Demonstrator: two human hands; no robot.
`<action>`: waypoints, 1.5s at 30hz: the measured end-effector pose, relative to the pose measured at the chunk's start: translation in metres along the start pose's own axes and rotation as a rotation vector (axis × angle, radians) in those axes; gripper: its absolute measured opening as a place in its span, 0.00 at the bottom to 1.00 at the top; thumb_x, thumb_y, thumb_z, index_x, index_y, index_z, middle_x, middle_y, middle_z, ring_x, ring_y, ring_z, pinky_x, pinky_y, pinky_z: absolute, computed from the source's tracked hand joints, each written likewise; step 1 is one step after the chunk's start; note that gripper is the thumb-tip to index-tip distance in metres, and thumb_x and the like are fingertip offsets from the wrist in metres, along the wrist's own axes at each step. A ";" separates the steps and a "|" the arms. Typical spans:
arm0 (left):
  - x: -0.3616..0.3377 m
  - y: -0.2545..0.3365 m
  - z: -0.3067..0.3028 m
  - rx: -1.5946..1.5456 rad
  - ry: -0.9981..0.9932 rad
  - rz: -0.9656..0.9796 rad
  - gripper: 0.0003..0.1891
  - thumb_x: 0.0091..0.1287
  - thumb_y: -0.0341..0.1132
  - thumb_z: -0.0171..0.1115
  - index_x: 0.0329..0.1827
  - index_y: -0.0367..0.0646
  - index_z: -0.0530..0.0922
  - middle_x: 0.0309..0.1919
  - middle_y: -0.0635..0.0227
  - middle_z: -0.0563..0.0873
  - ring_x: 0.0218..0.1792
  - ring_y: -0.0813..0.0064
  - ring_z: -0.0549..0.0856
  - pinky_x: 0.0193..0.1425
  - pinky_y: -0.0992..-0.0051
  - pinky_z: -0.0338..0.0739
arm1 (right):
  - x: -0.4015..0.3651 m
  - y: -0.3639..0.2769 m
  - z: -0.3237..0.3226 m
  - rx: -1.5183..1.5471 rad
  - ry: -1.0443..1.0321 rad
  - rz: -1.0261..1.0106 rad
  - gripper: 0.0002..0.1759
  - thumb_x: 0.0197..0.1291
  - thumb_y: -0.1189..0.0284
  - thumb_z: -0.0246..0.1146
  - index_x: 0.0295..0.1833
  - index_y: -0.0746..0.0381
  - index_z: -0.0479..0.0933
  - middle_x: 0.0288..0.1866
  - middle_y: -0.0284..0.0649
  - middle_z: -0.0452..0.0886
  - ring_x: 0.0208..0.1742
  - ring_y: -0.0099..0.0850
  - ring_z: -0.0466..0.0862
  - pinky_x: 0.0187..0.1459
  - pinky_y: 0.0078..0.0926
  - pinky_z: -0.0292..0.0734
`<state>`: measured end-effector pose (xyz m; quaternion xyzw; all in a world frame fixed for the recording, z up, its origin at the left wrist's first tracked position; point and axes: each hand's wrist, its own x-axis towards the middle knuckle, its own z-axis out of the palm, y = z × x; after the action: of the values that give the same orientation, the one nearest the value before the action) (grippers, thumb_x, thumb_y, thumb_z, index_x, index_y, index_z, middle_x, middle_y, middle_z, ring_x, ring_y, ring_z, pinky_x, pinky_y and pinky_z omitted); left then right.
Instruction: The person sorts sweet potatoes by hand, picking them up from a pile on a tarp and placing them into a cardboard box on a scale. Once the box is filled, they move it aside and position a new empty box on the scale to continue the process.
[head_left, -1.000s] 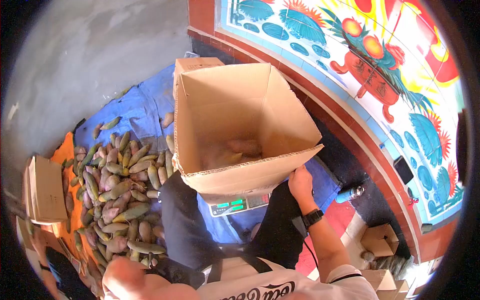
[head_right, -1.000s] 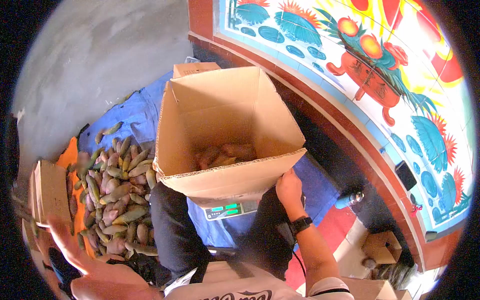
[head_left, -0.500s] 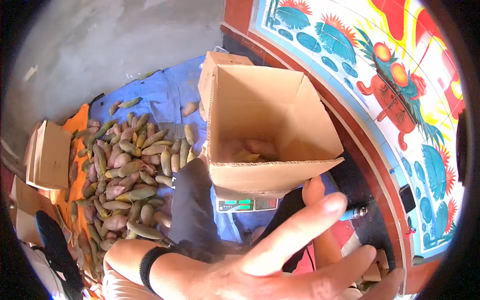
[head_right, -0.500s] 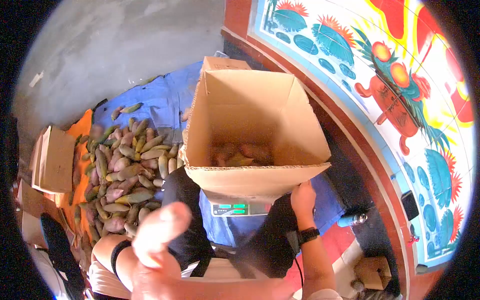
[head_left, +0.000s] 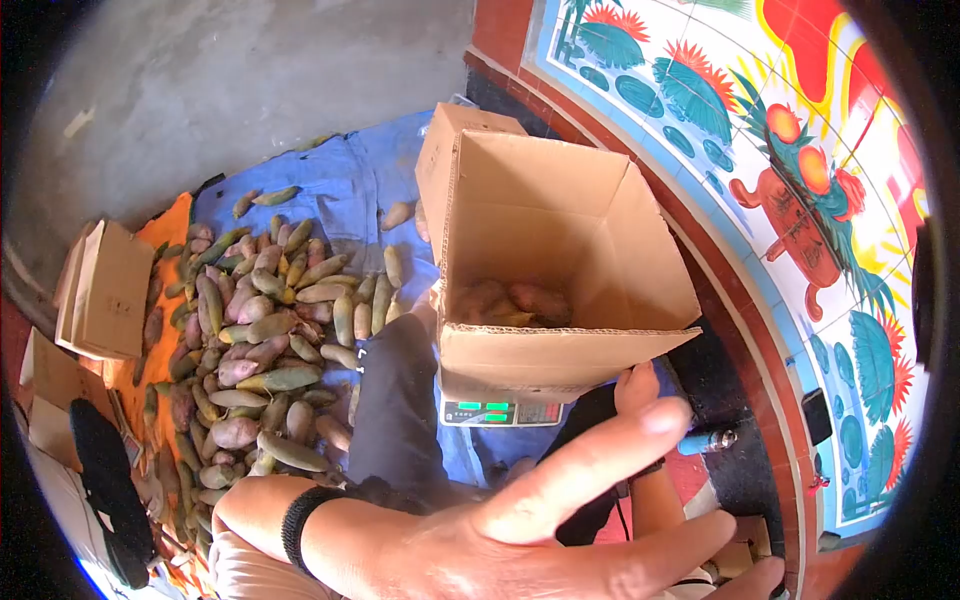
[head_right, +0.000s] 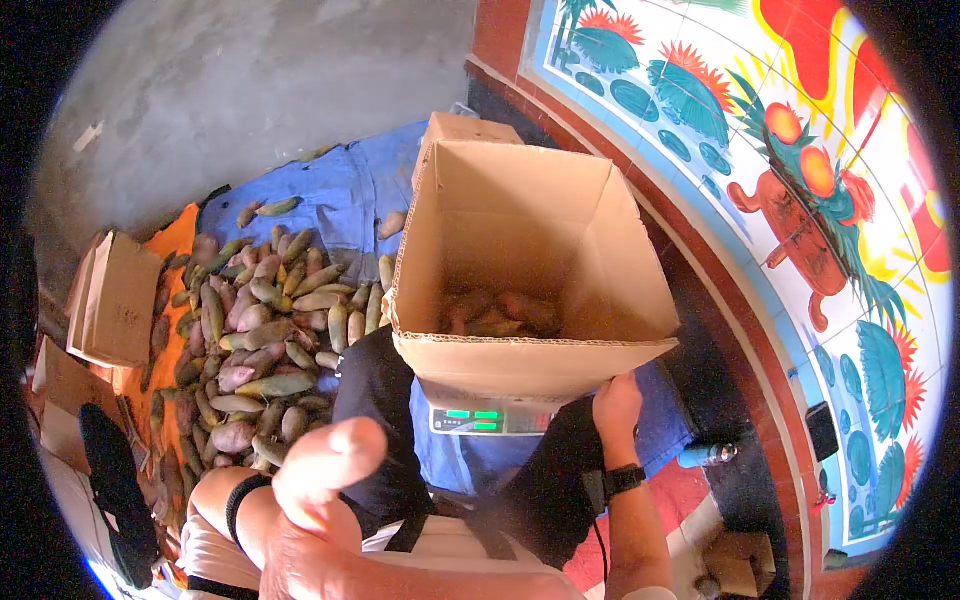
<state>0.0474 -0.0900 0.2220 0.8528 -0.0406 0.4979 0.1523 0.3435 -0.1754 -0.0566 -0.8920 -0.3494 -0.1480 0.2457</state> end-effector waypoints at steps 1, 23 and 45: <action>0.000 0.000 -0.001 -0.003 -0.002 -0.001 0.03 0.55 0.32 0.60 0.29 0.50 0.74 0.22 0.72 0.80 0.29 0.78 0.83 0.70 0.48 0.47 | 0.001 0.000 -0.001 0.000 0.002 0.002 0.12 0.51 0.79 0.54 0.44 0.70 0.70 0.39 0.57 0.77 0.40 0.55 0.78 0.42 0.47 0.73; -0.015 -0.017 -0.025 -0.033 -0.092 0.001 0.03 0.55 0.32 0.60 0.32 0.47 0.77 0.19 0.71 0.83 0.29 0.79 0.84 0.70 0.46 0.41 | 0.003 -0.006 -0.006 0.076 -0.018 -0.003 0.15 0.52 0.79 0.52 0.47 0.68 0.70 0.39 0.58 0.77 0.38 0.56 0.77 0.40 0.48 0.73; -0.109 -0.150 0.030 0.037 0.017 -0.390 0.25 0.69 0.46 0.51 0.59 0.35 0.61 0.51 0.48 0.75 0.49 0.56 0.78 0.47 0.64 0.79 | -0.010 -0.004 -0.010 0.068 0.072 -0.079 0.09 0.50 0.76 0.52 0.37 0.69 0.70 0.33 0.50 0.76 0.33 0.43 0.80 0.34 0.37 0.76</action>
<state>0.0510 0.0350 0.0814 0.8430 0.1358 0.4667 0.2304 0.3325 -0.1834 -0.0513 -0.8627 -0.3802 -0.1777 0.2823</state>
